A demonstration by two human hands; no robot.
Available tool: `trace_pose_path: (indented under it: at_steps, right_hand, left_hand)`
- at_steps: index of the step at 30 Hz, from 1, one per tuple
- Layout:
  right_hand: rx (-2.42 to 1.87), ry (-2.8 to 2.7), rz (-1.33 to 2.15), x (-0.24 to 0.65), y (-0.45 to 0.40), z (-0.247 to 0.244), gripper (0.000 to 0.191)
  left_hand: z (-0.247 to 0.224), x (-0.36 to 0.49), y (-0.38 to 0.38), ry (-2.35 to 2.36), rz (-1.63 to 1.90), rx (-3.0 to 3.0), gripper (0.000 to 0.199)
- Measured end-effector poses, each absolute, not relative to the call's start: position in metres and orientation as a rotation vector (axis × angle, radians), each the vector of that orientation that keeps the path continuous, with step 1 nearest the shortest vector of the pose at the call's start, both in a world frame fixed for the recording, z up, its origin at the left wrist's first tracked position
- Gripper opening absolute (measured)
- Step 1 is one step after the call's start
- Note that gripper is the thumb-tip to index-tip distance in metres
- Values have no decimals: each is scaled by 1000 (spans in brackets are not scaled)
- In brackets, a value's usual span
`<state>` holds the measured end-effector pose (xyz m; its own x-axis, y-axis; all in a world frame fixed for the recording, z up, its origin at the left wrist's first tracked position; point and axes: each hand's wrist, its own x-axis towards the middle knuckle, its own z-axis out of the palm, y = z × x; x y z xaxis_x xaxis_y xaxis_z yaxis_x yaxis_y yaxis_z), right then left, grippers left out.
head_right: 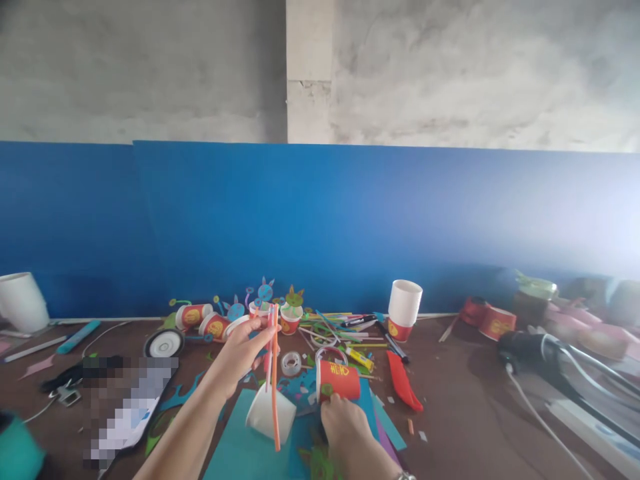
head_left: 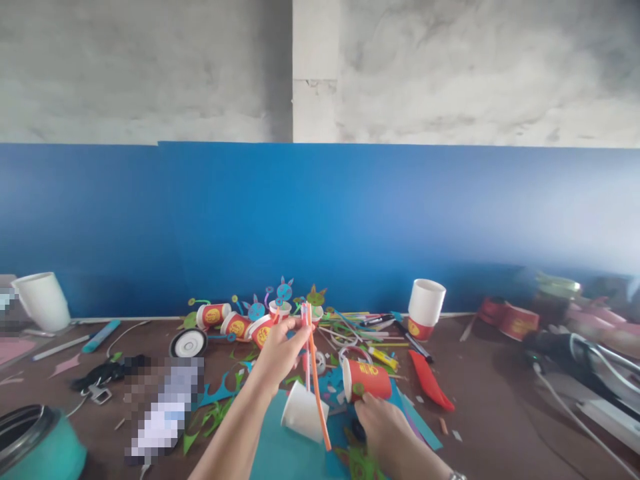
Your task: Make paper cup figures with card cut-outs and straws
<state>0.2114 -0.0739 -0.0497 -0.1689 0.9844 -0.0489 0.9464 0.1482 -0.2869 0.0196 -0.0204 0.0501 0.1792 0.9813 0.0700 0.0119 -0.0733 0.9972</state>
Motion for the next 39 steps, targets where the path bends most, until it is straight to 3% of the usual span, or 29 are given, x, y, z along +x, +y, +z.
trace_pose_path:
  at_steps: [3, 5, 7, 12, 15, 21, 27, 39]
  right_hand:
    - [-2045, -2290, 273, 213, -71, -45, 35]
    - [-2020, -2233, 318, 215, -68, -40, 26]
    - [-1925, -2039, 628, 220, -64, -33, 7]
    - [-1470, -1415, 1458, 235, -59, -2, 28]
    - [-1013, -994, 1716, 232, -64, 19, 28]
    - [-706, -995, 1535, 205, -58, 40, 23]
    - [-715, -1070, 1497, 189, -55, 52, 17]
    - [-683, -1182, 1696, 166, -62, 37, 14]
  left_hand:
    - [51, 20, -23, 1046, 1092, 1385, 35]
    - [52, 19, -23, 1039, 1090, 1392, 32]
    - [53, 17, -22, 1024, 1115, 1389, 31]
    - [53, 9, -15, 1041, 1263, 1327, 30]
    - [52, 7, -12, 1072, 1354, 1303, 30]
    - [54, 18, -20, 1049, 1246, 1325, 27]
    - [58, 16, -22, 1108, 1309, 1436, 27]
    - [47, 4, -8, 1384, 1449, 1708, 23]
